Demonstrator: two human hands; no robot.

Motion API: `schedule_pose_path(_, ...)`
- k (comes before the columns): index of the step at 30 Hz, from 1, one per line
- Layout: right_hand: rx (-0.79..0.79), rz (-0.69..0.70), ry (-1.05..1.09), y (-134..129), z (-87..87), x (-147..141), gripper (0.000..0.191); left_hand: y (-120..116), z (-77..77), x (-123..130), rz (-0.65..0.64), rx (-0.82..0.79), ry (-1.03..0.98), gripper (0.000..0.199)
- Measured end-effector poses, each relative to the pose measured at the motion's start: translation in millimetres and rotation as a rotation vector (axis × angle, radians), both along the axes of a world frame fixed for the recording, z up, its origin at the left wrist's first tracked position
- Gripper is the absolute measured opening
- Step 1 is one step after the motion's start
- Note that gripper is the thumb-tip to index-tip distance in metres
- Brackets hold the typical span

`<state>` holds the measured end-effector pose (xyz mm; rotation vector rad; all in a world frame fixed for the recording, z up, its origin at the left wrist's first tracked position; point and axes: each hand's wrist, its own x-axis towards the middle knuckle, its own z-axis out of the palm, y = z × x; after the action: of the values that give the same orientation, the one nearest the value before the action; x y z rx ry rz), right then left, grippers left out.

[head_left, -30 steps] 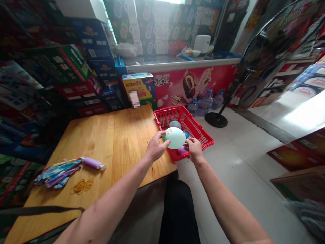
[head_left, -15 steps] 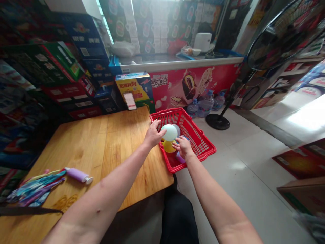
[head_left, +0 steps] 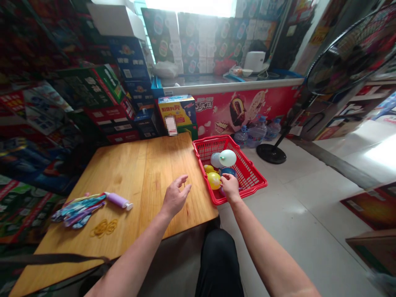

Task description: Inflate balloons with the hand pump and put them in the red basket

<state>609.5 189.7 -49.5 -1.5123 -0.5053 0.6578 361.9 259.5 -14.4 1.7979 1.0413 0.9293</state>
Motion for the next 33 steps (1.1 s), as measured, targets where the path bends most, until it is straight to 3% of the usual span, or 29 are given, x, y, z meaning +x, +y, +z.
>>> schedule_pose_path(7,-0.004,-0.007,-0.117,-65,21.3,-80,0.024,-76,-4.7,-117,0.162,-0.066,0.015,0.041)
schedule_pose_path(12,-0.067,0.239,-0.298,-116,21.5,-151,0.024,-125,-15.9,-197,0.251,-0.142,0.022,0.04)
schedule_pose_path(16,-0.093,0.397,-0.524,-144,13.6,-188,0.022,-151,-25.9,-261,0.353,-0.14,0.052,0.036)
schedule_pose_path(22,-0.165,0.503,-0.847,-152,8.2,-215,0.024,-163,-30.7,-355,0.498,-0.12,0.104,0.041)
schedule_pose_path(33,-0.316,0.552,-1.007,-145,7.1,-234,0.021,-153,-5.5,-503,0.808,-0.032,0.144,0.052)
